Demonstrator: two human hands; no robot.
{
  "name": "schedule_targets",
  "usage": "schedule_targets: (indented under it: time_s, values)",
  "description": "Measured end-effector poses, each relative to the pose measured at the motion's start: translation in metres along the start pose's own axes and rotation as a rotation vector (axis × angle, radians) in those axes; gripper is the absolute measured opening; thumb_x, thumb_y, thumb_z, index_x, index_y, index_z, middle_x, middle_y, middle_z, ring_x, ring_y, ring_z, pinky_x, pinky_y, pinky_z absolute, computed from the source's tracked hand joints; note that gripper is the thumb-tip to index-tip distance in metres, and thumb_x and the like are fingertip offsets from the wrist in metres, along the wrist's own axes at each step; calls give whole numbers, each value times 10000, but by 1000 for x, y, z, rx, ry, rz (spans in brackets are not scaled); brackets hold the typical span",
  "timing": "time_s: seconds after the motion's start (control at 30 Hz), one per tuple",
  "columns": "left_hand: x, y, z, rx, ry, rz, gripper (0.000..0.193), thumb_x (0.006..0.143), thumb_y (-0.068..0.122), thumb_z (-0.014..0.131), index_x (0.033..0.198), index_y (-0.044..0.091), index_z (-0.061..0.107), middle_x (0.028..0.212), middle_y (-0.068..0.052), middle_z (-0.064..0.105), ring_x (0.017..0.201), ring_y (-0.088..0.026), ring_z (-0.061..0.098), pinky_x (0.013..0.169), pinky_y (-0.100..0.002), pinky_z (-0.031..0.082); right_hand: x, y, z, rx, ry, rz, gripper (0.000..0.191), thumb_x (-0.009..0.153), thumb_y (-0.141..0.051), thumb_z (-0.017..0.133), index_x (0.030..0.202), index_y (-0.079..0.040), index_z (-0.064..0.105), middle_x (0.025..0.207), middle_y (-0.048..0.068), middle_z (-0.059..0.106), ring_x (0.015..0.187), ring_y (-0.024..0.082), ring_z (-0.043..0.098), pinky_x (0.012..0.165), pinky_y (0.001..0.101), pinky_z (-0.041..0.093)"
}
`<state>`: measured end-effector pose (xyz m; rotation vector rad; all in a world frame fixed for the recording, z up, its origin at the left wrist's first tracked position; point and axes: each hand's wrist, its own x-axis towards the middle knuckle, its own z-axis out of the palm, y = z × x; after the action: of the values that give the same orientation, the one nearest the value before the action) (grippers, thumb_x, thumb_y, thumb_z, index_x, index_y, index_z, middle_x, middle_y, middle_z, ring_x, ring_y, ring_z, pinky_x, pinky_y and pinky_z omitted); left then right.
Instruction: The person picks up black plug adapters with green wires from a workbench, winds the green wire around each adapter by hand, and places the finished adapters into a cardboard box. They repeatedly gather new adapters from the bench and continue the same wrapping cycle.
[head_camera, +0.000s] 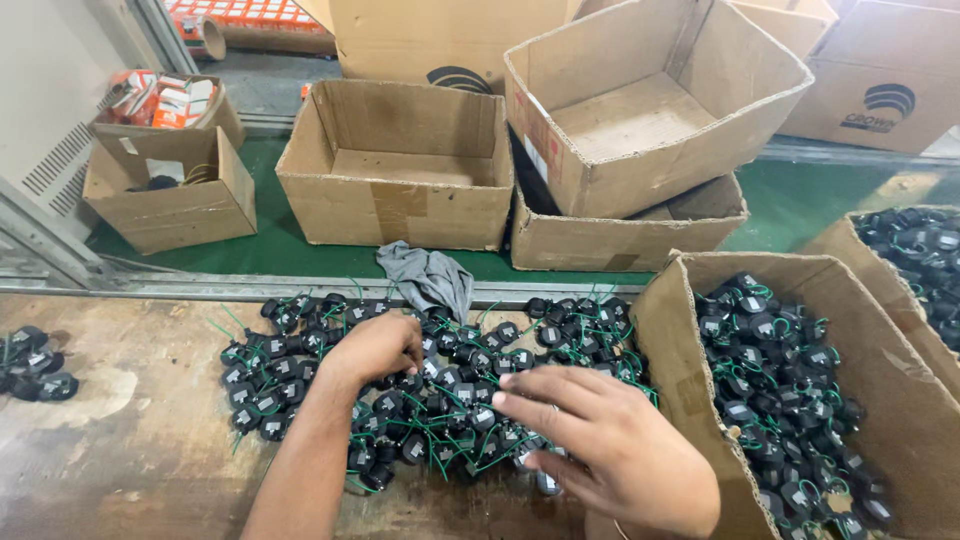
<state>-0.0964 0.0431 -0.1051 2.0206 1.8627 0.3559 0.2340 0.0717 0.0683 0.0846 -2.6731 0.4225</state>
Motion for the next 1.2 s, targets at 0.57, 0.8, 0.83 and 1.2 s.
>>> schedule_targets:
  time_s: [0.57,0.8,0.83,1.2]
  values:
    - [-20,93,-36,-576,850,614,238,874,-163,593,1023,20,618,1008,-99,661,887,-253,650,775,-349,552,35,70,54,580,85,301,896,762,-138,821,1504,-13,334,1406,151,560,1180,206,635,828,334,614]
    - [-29,103,-34,-409,1051,571,222,905,-108,669,1075,31,643,1066,-96,706,936,-251,713,796,-350,595,42,84,92,608,-7,232,476,832,-35,840,1253,15,625,1001,94,684,917,128,592,812,317,531]
    - [-32,102,-34,-417,1060,548,212,922,-97,686,1085,34,653,1079,-93,713,934,-246,717,794,-346,599,39,85,87,625,-29,262,437,816,-38,858,1201,12,657,948,88,672,883,118,579,777,311,519]
    - [-23,106,-27,-959,802,364,331,786,108,903,869,55,587,963,-62,689,922,-178,659,850,-304,546,50,49,70,143,268,279,401,731,-60,829,1111,-15,709,1036,133,735,922,299,740,779,343,580]
